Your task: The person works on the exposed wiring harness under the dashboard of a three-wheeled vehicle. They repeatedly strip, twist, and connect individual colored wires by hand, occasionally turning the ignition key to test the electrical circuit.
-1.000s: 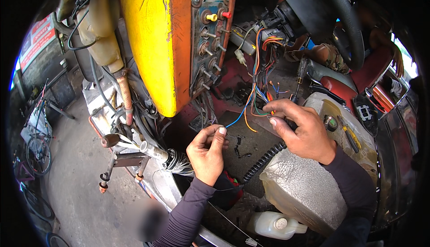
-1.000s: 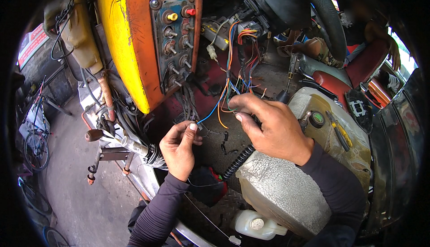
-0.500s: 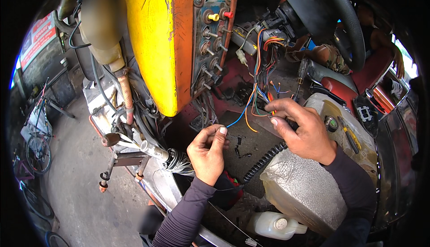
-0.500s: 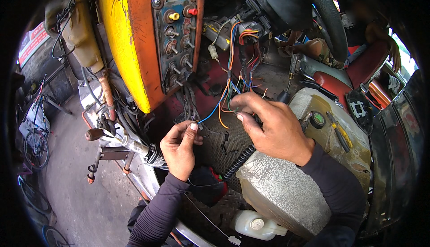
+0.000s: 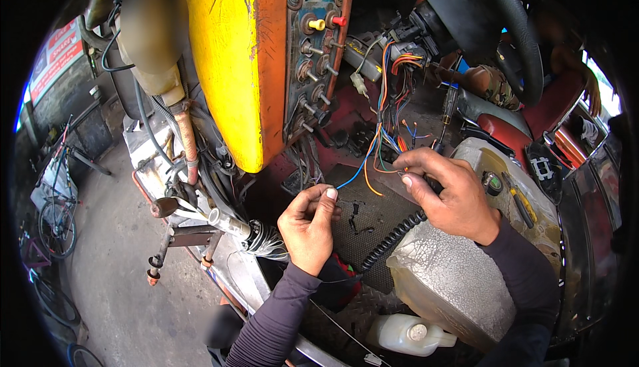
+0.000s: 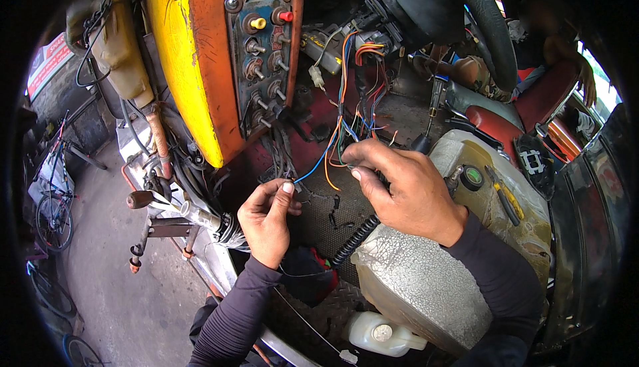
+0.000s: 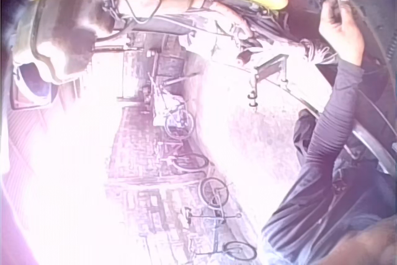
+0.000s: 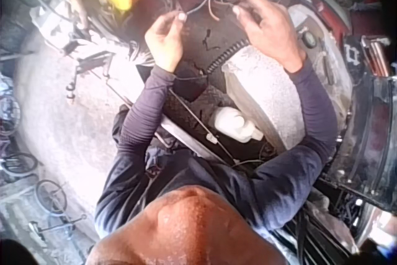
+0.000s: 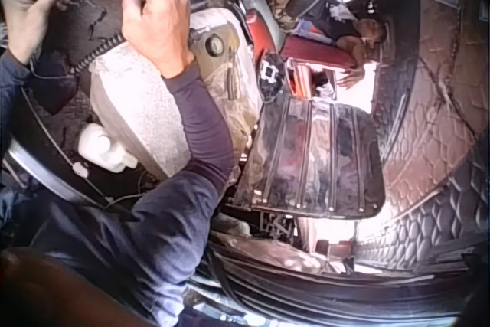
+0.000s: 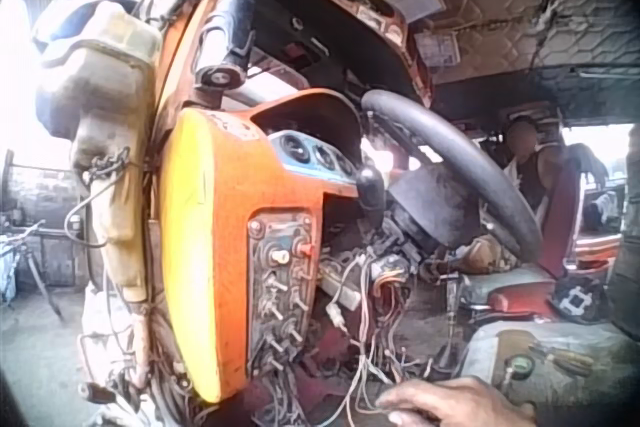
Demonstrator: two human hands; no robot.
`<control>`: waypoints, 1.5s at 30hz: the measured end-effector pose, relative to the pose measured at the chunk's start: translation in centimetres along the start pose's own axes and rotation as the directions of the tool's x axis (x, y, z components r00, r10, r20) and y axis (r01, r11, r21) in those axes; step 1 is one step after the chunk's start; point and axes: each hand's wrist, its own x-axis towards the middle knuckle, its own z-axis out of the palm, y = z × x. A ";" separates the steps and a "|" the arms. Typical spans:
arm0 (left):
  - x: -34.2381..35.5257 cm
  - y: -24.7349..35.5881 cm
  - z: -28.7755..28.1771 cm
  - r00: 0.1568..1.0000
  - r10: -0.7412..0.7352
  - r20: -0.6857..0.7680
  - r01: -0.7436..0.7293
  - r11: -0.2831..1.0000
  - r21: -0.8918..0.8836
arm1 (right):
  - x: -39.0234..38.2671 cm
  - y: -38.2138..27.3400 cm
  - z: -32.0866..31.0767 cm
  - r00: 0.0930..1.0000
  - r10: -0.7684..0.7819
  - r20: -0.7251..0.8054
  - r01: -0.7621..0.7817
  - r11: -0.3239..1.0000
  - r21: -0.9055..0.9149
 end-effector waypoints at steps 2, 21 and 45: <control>0.0 0.1 0.0 1.000 0.001 0.002 -0.001 1.000 0.000 | 0.0 0.3 -0.1 0.999 -0.034 0.008 0.034 0.999 -0.025; 0.0 0.2 0.0 1.000 -0.006 -0.005 0.006 1.000 0.024 | 0.1 0.2 -0.2 0.995 0.080 -0.054 -0.076 0.995 0.071; 0.0 0.0 0.0 1.000 -0.005 0.002 0.005 1.000 0.018 | 0.3 -0.1 -0.4 0.999 -0.044 0.005 0.044 0.998 -0.033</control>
